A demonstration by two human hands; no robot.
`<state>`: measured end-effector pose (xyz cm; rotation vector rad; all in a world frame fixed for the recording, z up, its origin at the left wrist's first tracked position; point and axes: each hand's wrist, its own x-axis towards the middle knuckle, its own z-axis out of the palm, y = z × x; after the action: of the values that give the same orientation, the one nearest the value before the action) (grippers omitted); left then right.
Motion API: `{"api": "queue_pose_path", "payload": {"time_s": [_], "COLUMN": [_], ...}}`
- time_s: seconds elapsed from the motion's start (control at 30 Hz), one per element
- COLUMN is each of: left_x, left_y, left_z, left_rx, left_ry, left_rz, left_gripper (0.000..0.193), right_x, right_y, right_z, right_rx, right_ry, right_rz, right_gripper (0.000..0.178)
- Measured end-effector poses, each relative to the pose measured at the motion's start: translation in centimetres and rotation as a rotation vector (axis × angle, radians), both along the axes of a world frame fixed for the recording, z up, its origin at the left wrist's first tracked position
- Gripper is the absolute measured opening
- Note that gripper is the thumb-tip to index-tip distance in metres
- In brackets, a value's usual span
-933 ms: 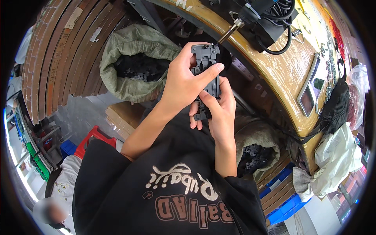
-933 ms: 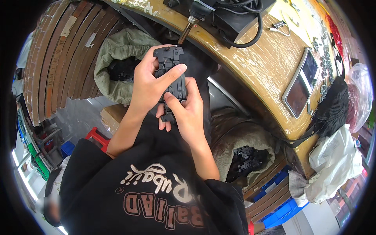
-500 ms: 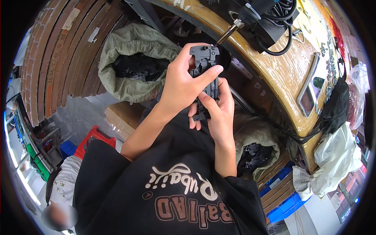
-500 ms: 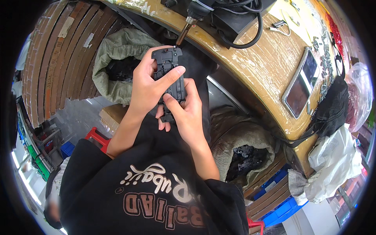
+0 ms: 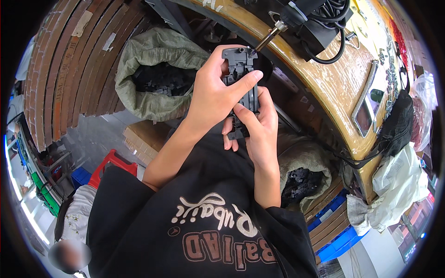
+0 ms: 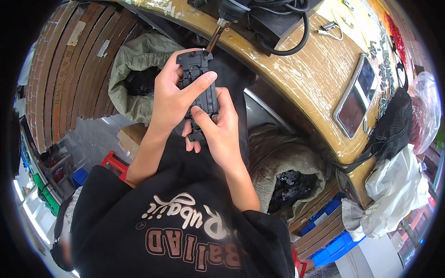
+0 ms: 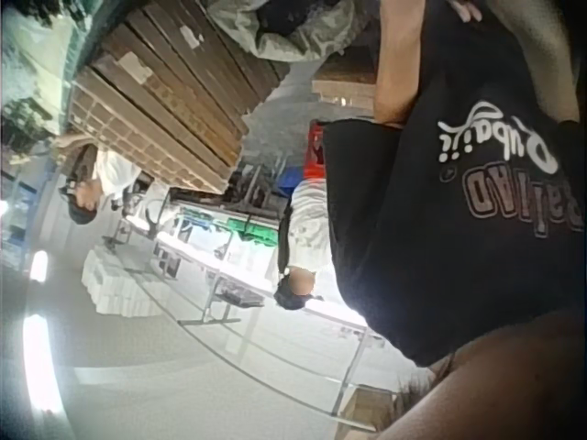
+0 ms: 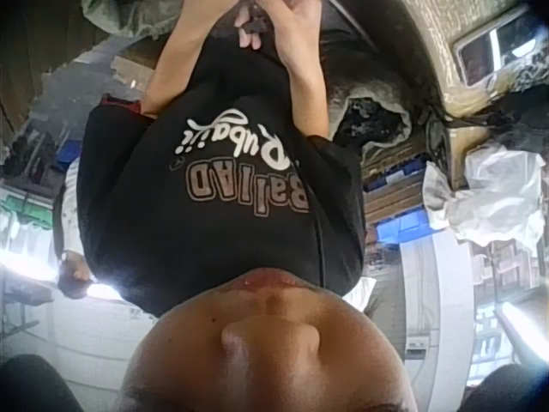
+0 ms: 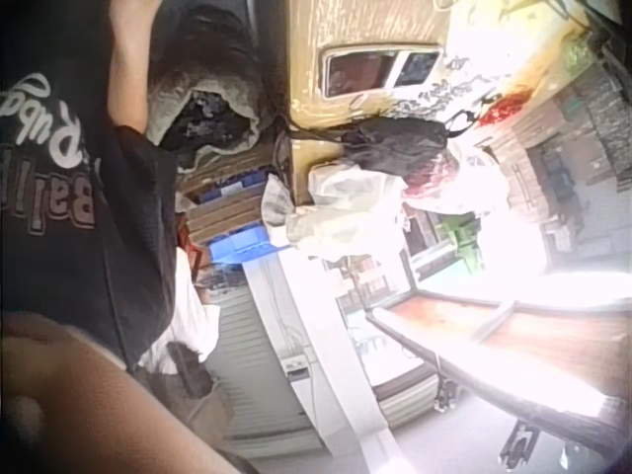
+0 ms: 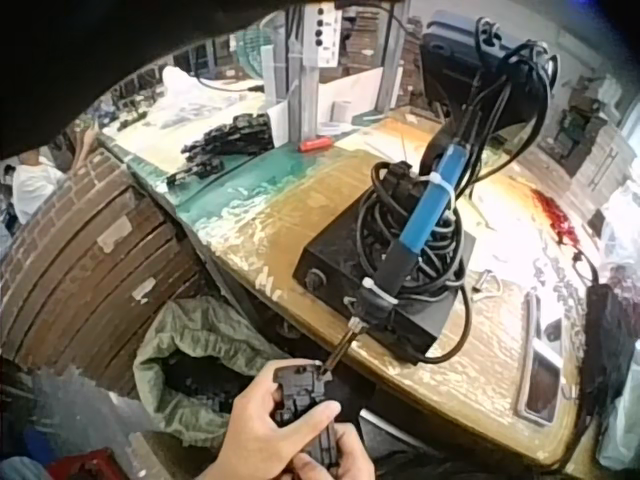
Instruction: The recorder is assembling small plastic parts by inserting a white component into a larger black housing.
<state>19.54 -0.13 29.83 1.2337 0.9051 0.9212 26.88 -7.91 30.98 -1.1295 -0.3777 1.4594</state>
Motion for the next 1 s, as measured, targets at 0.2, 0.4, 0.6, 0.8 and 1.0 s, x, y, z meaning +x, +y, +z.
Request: {"api": "queue_pose_path", "payload": {"time_s": [0.2, 0.4, 0.6, 0.8, 1.0], "left_x": [-0.3, 0.0, -3.3, -6.7, -7.1], "left_y": [0.0, -0.3, -2.9, -2.6, -2.0], "left_z": [0.2, -2.0, -7.4, -13.1, -15.4], "left_rx": [-0.022, -0.049, -0.161, -0.296, -0.341], "left_ry": [0.025, 0.005, 0.158, 0.558, 0.591], "left_rz": [-0.002, -0.04, -0.316, -0.099, -0.111], "left_gripper": [0.036, 0.039, 0.045, 0.037, 0.033], "right_x": [-0.2, 0.6, 4.8, 7.5, 11.8], "right_y": [-0.1, -0.6, -7.3, -17.9, -30.2], "right_z": [0.4, -1.2, -7.5, -12.2, -18.1], "right_rx": [-0.001, -0.053, -0.102, -0.088, -0.815], "right_ry": [0.005, -0.039, -0.852, -1.436, -1.018], "right_rz": [0.003, 0.041, 0.102, -0.962, -1.449], "right_gripper": [0.017, 0.016, 0.024, 0.018, 0.024]}}
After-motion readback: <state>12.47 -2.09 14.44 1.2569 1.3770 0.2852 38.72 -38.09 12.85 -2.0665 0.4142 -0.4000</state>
